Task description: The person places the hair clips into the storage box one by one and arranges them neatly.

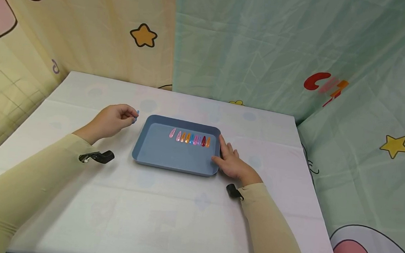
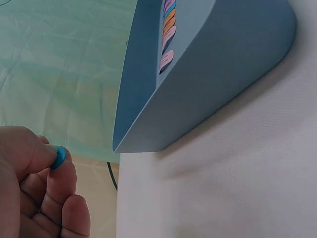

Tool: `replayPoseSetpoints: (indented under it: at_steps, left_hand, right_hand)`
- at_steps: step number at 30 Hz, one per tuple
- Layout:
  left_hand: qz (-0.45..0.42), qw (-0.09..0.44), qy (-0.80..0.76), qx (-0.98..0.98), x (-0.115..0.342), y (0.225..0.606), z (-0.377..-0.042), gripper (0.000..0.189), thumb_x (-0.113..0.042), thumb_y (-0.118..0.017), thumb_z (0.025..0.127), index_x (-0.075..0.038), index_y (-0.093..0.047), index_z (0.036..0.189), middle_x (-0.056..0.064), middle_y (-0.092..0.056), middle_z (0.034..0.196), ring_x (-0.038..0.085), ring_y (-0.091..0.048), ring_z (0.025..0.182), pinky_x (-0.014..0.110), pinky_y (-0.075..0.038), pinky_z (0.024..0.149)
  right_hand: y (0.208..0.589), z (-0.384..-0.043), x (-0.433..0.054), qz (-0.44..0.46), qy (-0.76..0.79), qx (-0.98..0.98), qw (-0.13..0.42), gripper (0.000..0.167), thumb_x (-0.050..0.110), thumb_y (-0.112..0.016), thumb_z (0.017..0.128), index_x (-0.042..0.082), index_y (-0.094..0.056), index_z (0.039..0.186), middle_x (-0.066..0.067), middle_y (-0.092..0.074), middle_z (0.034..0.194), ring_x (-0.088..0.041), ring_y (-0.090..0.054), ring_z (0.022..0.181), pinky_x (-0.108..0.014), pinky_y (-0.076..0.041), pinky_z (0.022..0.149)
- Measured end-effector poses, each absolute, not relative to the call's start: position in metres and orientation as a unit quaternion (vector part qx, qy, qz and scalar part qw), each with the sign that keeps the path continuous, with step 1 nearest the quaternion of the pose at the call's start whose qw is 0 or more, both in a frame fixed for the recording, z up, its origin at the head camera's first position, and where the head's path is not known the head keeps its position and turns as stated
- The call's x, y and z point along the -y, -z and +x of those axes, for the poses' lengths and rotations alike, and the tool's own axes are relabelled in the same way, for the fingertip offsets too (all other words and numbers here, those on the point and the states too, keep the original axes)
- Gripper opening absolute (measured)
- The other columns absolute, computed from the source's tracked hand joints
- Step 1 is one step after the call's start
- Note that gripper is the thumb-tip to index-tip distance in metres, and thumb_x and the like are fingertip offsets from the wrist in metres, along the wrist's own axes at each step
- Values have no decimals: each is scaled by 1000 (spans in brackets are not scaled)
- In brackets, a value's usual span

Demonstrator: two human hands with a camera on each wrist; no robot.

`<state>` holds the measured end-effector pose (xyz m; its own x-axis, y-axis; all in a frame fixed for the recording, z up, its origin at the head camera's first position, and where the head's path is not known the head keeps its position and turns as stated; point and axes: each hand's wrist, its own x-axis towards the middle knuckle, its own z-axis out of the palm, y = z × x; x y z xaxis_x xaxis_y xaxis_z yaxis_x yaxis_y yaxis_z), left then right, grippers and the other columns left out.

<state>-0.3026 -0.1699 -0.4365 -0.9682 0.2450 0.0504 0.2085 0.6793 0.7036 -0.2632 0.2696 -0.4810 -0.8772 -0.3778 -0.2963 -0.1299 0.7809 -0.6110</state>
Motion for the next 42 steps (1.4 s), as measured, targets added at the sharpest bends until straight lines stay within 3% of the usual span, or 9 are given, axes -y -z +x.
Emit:
replayPoseSetpoints:
  at_steps: [42]
  left_hand:
    - [135, 39, -360, -922, 154, 447, -305, 21, -10, -58, 102, -5, -71, 119, 13, -71, 107, 28, -62, 101, 41, -48, 90]
  right_hand:
    - [480, -262, -268, -131, 295, -923, 208, 88, 40, -46, 110, 20, 17, 168, -15, 9, 178, -43, 11, 163, -64, 9, 128]
